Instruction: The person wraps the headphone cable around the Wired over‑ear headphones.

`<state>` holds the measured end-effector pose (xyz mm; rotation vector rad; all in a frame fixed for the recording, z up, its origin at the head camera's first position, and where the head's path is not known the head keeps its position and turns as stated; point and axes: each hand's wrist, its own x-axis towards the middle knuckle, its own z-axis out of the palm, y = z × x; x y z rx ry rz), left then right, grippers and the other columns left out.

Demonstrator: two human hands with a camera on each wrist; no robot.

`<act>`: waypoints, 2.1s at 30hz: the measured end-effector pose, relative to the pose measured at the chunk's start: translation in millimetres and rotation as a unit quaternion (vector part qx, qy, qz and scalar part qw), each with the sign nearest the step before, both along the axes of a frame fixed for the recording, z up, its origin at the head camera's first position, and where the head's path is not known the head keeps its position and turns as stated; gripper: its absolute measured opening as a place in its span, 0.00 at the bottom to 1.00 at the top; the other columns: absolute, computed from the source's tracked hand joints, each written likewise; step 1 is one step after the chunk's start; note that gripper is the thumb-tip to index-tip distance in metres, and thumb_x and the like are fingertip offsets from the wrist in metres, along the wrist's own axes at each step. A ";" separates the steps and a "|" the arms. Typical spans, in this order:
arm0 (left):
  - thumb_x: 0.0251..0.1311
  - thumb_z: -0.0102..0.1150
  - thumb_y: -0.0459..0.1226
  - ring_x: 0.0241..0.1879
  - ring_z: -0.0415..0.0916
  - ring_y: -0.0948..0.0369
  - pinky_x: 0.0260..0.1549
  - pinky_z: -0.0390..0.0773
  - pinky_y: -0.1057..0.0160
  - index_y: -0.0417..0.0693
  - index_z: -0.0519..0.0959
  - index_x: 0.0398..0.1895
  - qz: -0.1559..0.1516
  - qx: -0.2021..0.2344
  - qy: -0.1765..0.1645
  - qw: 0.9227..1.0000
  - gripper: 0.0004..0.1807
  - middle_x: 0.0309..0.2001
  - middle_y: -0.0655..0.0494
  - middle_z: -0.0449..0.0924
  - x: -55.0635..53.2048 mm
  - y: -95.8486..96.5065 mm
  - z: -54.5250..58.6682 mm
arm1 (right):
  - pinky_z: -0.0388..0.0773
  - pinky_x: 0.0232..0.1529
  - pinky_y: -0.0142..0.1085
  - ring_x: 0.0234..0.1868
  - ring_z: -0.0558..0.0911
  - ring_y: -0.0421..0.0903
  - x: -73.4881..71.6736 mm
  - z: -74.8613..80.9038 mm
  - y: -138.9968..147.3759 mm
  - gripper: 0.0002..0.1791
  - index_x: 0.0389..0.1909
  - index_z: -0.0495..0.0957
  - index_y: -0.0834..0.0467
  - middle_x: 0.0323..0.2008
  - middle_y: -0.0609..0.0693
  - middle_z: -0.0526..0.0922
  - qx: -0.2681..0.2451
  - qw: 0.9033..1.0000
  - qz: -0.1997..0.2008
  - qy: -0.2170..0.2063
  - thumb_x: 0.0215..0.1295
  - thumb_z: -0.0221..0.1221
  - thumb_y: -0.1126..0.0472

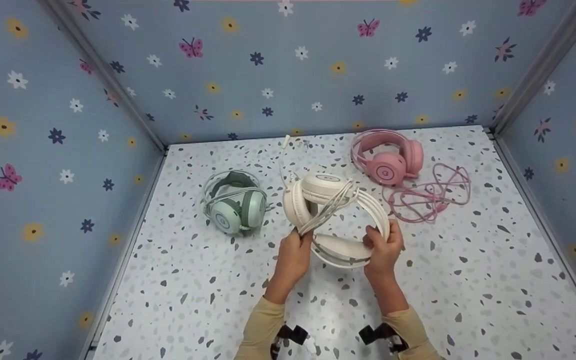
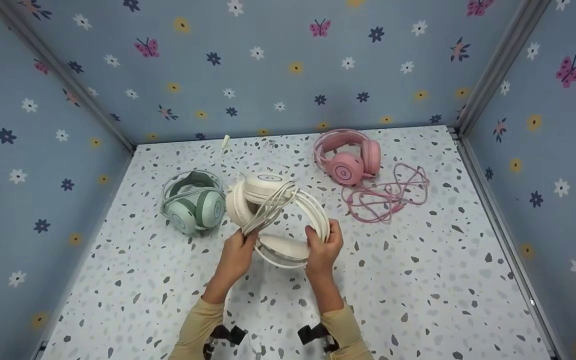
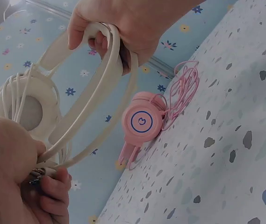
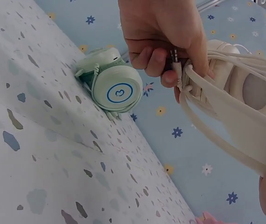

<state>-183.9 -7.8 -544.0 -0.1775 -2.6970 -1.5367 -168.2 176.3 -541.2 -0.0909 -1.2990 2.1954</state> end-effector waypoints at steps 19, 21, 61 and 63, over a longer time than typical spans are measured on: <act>0.75 0.39 0.43 0.19 0.66 0.57 0.18 0.66 0.60 0.41 0.74 0.33 0.046 -0.110 -0.010 0.993 0.18 0.21 0.53 0.68 -85.2 -25.9 3.8 | 0.68 0.50 0.43 0.53 0.72 0.55 16.0 -22.0 30.3 0.27 0.62 0.59 0.65 0.56 0.60 0.68 0.251 0.928 0.074 -0.267 0.70 0.58 0.58; 0.75 0.38 0.43 0.18 0.66 0.57 0.17 0.66 0.60 0.42 0.74 0.32 0.053 -0.112 -0.028 0.992 0.19 0.20 0.53 0.68 -100.4 -23.9 1.9 | 0.71 0.47 0.41 0.49 0.74 0.53 18.2 -29.2 34.2 0.25 0.60 0.62 0.64 0.53 0.59 0.72 0.273 0.907 0.102 -0.303 0.70 0.58 0.58; 0.66 0.48 0.58 0.41 0.80 0.46 0.40 0.75 0.49 0.40 0.45 0.74 0.134 -0.105 -0.235 0.957 0.45 0.46 0.42 0.77 -135.1 -4.6 -38.3 | 0.62 0.63 0.54 0.62 0.68 0.63 65.1 -68.5 43.6 0.15 0.43 0.75 0.64 0.58 0.66 0.72 0.611 0.737 0.182 -0.225 0.59 0.66 0.62; 0.65 0.52 0.56 0.50 0.75 0.41 0.48 0.71 0.44 0.41 0.44 0.75 0.125 -0.122 -0.218 0.960 0.46 0.56 0.38 0.72 -114.2 -6.5 -37.0 | 0.58 0.65 0.54 0.66 0.64 0.63 68.7 -69.4 45.5 0.19 0.48 0.75 0.64 0.63 0.67 0.67 0.619 0.724 0.191 -0.239 0.59 0.67 0.60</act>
